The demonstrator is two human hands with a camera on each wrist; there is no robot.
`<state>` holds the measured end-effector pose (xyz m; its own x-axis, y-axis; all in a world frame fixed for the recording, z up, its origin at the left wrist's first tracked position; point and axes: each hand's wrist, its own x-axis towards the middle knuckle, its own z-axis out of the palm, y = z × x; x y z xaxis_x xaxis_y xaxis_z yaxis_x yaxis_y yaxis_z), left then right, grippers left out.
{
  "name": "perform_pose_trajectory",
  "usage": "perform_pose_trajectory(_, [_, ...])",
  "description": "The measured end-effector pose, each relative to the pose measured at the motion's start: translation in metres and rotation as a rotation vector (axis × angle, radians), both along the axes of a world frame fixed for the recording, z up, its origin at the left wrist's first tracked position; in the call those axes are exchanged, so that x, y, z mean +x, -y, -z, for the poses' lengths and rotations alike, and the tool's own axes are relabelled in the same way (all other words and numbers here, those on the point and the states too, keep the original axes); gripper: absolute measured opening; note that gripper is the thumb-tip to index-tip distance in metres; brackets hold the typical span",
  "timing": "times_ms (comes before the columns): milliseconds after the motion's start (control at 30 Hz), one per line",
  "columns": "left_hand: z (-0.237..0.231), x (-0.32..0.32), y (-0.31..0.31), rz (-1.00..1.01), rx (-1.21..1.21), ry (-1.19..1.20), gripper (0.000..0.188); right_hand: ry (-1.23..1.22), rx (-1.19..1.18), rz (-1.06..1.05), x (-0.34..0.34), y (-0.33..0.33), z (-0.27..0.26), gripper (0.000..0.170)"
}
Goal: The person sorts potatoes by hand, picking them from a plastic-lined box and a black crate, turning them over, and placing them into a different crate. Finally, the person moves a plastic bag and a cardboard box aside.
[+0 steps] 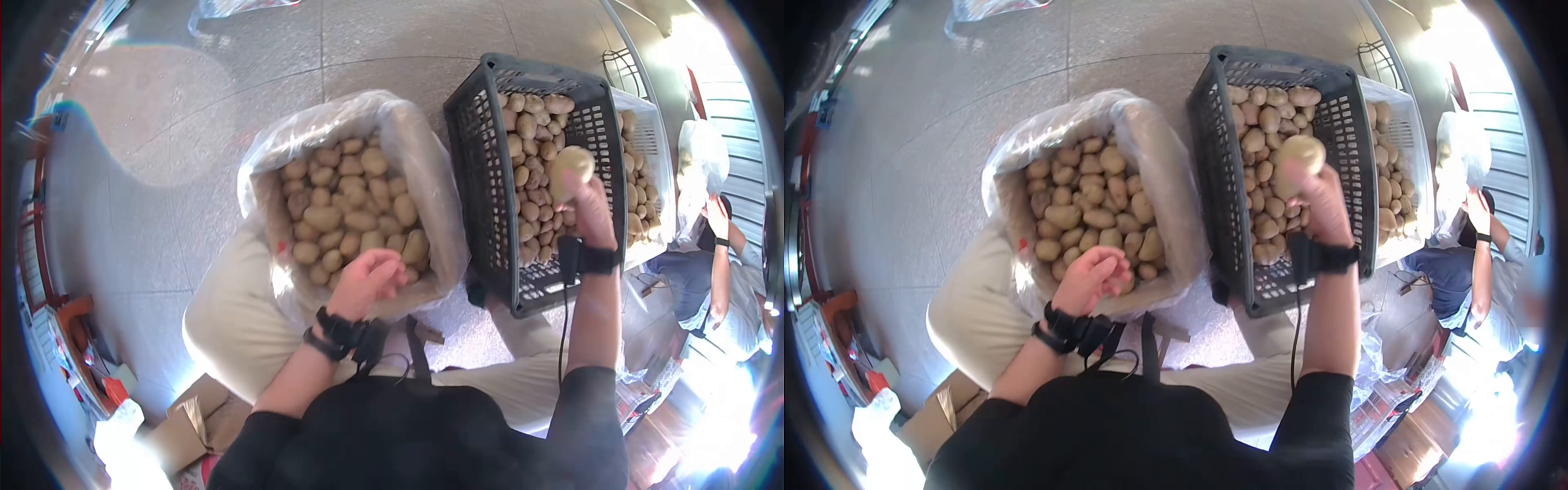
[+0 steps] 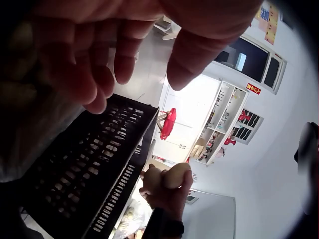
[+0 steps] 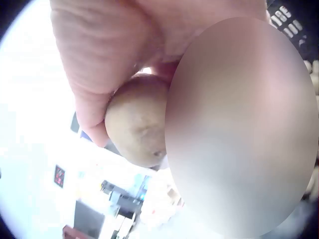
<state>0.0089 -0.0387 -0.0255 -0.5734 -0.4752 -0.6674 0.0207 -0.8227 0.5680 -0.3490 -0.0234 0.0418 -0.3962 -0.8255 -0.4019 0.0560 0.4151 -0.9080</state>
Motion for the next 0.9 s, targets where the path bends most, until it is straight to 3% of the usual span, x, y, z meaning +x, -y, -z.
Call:
perform_pose_trajectory(67, [-0.005,-0.003,-0.007,-0.094,0.06,-0.096,0.023,-0.11,0.125,-0.16,0.071,-0.011,-0.022,0.048])
perform_pose_trajectory(133, [-0.007,-0.005,-0.017,-0.158,0.121,-0.154,0.024,-0.472,0.048,-0.247,0.143,-0.031,-0.011,0.057])
perform_pose_trajectory(167, [-0.004,-0.005,-0.022,-0.177,0.154,-0.165,0.025,-0.693,-0.04,-0.411,0.169,-0.042,0.009,0.055])
perform_pose_trajectory(200, [0.002,-0.002,-0.025,-0.195,0.187,-0.176,0.027,-0.743,-0.073,-0.442,0.198,-0.05,0.021,0.045])
perform_pose_trajectory(300, [0.038,0.022,-0.038,-0.286,-0.007,-0.161,0.027,-0.612,-0.247,-0.419,0.252,-0.077,0.053,0.047])
perform_pose_trajectory(400, [0.023,0.04,-0.033,-0.378,0.185,-0.123,0.02,0.376,0.09,-0.081,0.259,-0.095,0.072,0.044])
perform_pose_trajectory(533, [0.027,0.064,-0.019,-0.475,0.256,-0.117,0.027,0.575,0.12,0.145,0.241,-0.113,0.091,0.039])
perform_pose_trajectory(633, [0.033,0.082,-0.014,-0.523,0.262,-0.051,0.029,0.308,0.279,0.081,0.237,-0.118,0.104,0.038])
perform_pose_trajectory(733, [0.032,0.09,-0.013,-0.527,0.239,0.032,0.034,-0.594,-0.156,-0.231,0.252,-0.12,0.134,0.042])
perform_pose_trajectory(867, [0.032,0.095,-0.016,-0.452,0.335,0.042,0.046,-0.78,0.049,-0.416,0.265,-0.114,0.139,0.049])
perform_pose_trajectory(900, [0.033,0.095,-0.017,-0.413,0.319,0.075,0.048,-0.804,0.006,-0.398,0.264,-0.115,0.146,0.045])
